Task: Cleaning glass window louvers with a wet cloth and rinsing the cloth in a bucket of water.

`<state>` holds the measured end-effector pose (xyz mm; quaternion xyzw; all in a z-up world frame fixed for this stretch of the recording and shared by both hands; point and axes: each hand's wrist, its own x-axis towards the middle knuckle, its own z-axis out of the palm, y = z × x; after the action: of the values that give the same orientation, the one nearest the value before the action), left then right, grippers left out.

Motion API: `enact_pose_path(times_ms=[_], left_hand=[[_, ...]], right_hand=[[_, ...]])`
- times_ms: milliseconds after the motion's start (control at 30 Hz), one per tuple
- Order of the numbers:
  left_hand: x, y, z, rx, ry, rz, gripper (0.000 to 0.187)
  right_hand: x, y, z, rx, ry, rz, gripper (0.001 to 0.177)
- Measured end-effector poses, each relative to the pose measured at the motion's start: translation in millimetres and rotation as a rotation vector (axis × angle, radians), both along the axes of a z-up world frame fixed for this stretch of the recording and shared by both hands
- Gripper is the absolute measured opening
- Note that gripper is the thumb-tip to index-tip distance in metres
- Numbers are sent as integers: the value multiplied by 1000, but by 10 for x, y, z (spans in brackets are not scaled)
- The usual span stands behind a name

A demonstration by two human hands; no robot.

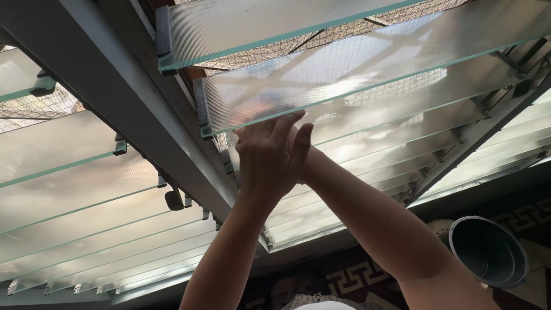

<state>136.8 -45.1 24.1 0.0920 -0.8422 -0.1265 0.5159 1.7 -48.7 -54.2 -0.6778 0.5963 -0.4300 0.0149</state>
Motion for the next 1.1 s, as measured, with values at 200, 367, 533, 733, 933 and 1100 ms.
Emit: enact_pose_path(times_ms=[200,367,533,733,933,1100], left_hand=[[39,-118,-45,26,-57,-166,27],[-284,-1,-72,79,-68,-272,25],[-582,136,-76,86,-127,-292,26],[-978,304,-127,68,-129,-352,26],[-1331,509,-131,61,-182,-397,30],[-1525,703,-176,2,-159,-442,32]], right_hand=[[-8,-52,88,23,104,120,36],[-399,534,554,356,234,-65,36],[-925,1104,866,565,588,-261,30],[-1997,1854,901,777,775,-583,92],[-2845,2231,851,960,785,-786,114],[-3159,2297,808,1182,747,-896,98]])
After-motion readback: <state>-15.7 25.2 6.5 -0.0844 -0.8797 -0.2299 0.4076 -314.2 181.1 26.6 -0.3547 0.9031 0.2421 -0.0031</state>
